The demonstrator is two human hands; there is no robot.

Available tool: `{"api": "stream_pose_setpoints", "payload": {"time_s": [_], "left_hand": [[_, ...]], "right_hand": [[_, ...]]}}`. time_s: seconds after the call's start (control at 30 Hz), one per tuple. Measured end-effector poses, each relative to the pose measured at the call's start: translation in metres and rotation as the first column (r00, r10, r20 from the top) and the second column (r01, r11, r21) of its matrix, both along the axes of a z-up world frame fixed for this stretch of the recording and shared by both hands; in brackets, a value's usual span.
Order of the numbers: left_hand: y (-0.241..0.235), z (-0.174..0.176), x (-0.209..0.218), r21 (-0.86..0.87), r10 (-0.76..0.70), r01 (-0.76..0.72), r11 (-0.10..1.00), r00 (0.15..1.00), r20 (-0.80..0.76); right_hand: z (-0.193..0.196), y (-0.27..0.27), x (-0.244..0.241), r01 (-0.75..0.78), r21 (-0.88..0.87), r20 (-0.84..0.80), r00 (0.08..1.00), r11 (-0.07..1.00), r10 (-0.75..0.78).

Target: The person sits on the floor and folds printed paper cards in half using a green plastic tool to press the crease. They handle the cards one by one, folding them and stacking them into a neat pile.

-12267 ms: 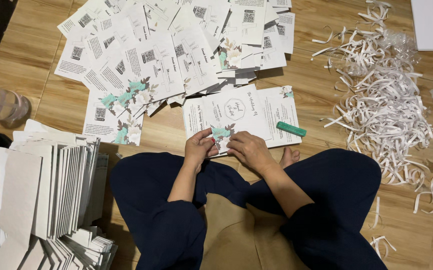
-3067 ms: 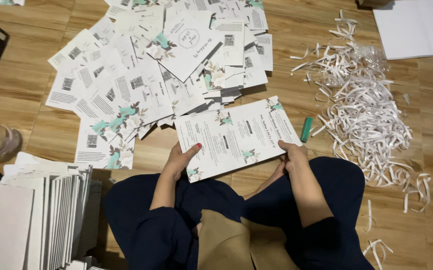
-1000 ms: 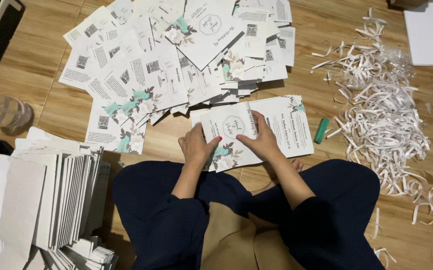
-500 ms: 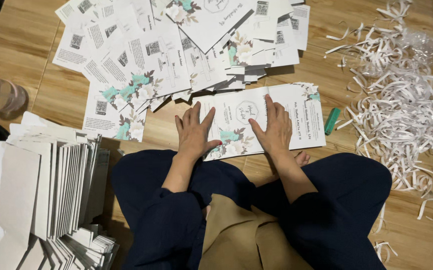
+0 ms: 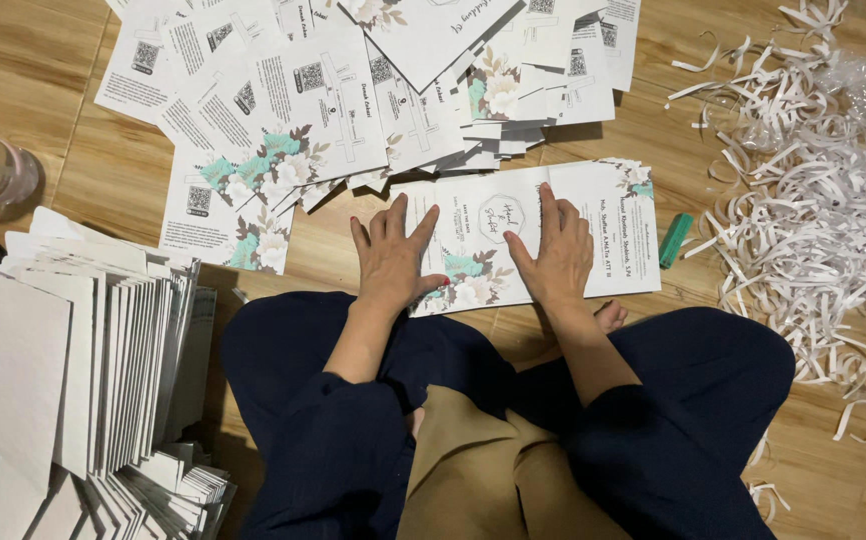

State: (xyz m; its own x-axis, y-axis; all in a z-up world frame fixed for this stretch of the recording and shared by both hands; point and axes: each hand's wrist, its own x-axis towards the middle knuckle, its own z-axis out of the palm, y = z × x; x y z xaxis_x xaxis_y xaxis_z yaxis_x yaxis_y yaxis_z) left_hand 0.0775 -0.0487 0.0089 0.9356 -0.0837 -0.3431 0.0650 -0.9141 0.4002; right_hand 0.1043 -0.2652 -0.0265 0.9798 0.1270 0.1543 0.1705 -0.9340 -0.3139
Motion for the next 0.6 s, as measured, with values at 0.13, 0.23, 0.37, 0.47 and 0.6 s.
{"api": "stream_pose_setpoints", "payload": {"time_s": [0.13, 0.23, 0.37, 0.47, 0.6], "left_hand": [[-0.0003, -0.0001, 0.0012, 0.012, -0.004, 0.005, 1.000, 1.000, -0.005], [-0.0002, 0.0046, 0.0007, -0.003, -0.001, 0.001, 1.000, 1.000, -0.007], [-0.0003, 0.0041, 0.0006, 0.009, -0.003, 0.003, 1.000, 1.000, -0.007], [-0.0002, 0.0032, 0.0000, 0.016, -0.006, 0.006, 1.000, 1.000, -0.004], [-0.0003, 0.0057, 0.0005, 0.020, -0.006, 0.006, 1.000, 1.000, -0.009]], "right_hand": [[-0.0025, -0.0004, 0.0004, 0.000, -0.003, 0.003, 1.000, 1.000, 0.000], [-0.0052, -0.0004, 0.0003, -0.005, -0.006, 0.023, 1.000, 1.000, 0.005], [-0.0069, 0.0001, 0.0002, 0.004, -0.024, 0.033, 0.999, 1.000, -0.003], [-0.0058, 0.0010, 0.0002, 0.009, -0.041, 0.034, 0.999, 0.999, -0.007], [-0.0050, 0.0018, 0.0001, 0.012, -0.040, 0.032, 0.999, 0.999, -0.010]]}}
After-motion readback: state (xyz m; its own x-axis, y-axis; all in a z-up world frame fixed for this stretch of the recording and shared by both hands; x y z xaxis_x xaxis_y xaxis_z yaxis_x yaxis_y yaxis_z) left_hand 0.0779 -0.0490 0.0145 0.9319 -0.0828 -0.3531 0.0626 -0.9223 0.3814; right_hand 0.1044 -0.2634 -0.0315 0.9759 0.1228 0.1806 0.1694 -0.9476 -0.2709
